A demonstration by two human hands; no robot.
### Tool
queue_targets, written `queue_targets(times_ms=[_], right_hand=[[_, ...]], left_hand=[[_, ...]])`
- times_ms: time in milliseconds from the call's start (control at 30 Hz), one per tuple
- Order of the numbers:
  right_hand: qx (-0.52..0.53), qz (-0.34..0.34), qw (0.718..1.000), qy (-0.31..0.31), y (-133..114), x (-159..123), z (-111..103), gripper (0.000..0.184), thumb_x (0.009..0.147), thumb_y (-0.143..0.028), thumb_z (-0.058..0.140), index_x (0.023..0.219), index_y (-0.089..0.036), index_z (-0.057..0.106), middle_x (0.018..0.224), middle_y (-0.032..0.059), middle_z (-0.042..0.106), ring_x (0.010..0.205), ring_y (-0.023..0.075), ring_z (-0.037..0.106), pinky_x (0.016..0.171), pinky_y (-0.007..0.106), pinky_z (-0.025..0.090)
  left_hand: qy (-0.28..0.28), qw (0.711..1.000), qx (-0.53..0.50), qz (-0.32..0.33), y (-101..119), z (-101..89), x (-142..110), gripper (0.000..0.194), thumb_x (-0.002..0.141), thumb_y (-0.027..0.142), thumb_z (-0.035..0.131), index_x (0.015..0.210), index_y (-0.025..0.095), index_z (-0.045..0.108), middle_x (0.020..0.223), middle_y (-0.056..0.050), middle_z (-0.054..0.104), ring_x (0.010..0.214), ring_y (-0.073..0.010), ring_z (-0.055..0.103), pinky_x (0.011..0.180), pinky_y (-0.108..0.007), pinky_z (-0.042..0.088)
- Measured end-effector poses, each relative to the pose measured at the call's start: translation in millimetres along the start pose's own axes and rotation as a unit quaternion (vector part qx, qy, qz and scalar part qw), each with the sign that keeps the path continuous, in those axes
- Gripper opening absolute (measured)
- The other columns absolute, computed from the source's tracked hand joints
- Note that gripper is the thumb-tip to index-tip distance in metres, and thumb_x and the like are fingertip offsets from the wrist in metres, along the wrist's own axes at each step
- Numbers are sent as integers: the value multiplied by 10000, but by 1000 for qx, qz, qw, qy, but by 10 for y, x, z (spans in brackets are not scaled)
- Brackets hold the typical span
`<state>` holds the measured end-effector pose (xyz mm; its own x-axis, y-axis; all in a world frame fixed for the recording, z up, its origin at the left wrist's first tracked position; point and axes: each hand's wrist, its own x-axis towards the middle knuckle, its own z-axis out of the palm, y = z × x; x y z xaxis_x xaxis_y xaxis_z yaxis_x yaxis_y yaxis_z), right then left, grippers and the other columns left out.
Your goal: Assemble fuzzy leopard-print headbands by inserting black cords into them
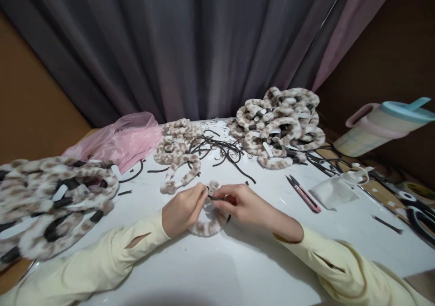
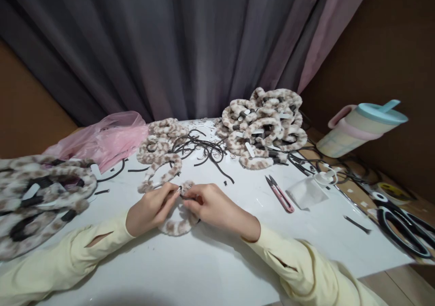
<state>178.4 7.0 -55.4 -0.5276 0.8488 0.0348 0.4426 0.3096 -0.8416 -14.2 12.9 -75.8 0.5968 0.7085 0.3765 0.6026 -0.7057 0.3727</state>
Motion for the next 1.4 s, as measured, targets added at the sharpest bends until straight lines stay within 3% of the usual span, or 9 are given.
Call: queue_targets(times_ms=[133, 300, 500, 700, 933, 1100, 1267, 1333, 1400], right_hand=[[-182, -102, 978, 18, 28, -23, -25, 236, 783, -41, 443, 861, -156, 633, 766, 41, 618, 631, 119, 525, 587, 211, 366], [-330, -110, 937, -24, -29, -47, -69, 324, 628, 53, 406, 770, -157, 608, 724, 25, 570, 565, 111, 492, 523, 224, 303], [-244, -138, 960, -23, 41, -25, -86, 342, 689, 57, 410, 786, -167, 650, 774, 32, 604, 653, 113, 552, 593, 202, 372], [-151, -151, 975, -56, 49, 9, -156, 259, 808, -35, 465, 858, -153, 690, 772, 51, 648, 700, 131, 582, 646, 213, 415], [-88, 6, 987, -137, -142, -46, -309, 261, 753, -106, 552, 990, -151, 653, 791, 13, 667, 605, 90, 542, 576, 180, 404], [-61, 48, 980, -184, -299, -8, -458, 245, 727, -87, 541, 940, -142, 650, 798, 5, 648, 551, 66, 495, 509, 165, 375], [-67, 74, 978, -184, -347, 163, -480, 283, 774, -81, 435, 958, -119, 647, 593, -18, 561, 407, 61, 450, 431, 176, 363], [-81, 42, 985, -145, -319, 212, -419, 302, 762, -65, 444, 1001, -115, 622, 828, 49, 615, 484, 68, 526, 483, 190, 417], [-116, -25, 992, -52, -304, 205, -359, 327, 739, -28, 458, 1025, -113, 593, 1078, 112, 560, 650, 93, 583, 598, 213, 458]], left_hand=[[-42, 999, -14, 14, 7, 24, -13, 152, 919, 188, 290, 856, 188, 429, 644, 3, 518, 571, -144, 551, 544, -246, 396], [-114, 988, -13, 103, 18, 61, -58, 137, 844, 99, 316, 797, 197, 398, 681, -22, 522, 582, -164, 505, 545, -269, 380], [-129, 979, 33, 153, -61, 34, -47, 215, 830, 80, 333, 1009, 166, 416, 772, -43, 563, 664, -161, 543, 583, -253, 421], [-37, 926, 173, 335, -85, 3, 13, 194, 881, 93, 353, 983, 176, 495, 620, -10, 508, 542, -149, 472, 479, -266, 333], [11, 908, 174, 381, 8, -25, 21, 104, 872, 112, 411, 855, 138, 510, 629, -13, 506, 544, -144, 482, 475, -274, 367], [27, 899, 160, 408, 88, -1, -9, 65, 843, 119, 476, 809, 139, 526, 603, -7, 493, 526, -135, 474, 452, -268, 354], [41, 895, 141, 422, 135, 11, -27, 46, 816, 116, 519, 783, 135, 544, 568, 2, 480, 499, -130, 454, 442, -261, 335], [46, 897, 134, 419, 149, 2, -25, 69, 825, 119, 508, 772, 130, 550, 566, -2, 489, 498, -130, 452, 447, -261, 343], [53, 900, 128, 413, 158, -10, -20, 88, 833, 115, 487, 780, 122, 557, 563, -6, 500, 496, -131, 452, 453, -262, 354]])
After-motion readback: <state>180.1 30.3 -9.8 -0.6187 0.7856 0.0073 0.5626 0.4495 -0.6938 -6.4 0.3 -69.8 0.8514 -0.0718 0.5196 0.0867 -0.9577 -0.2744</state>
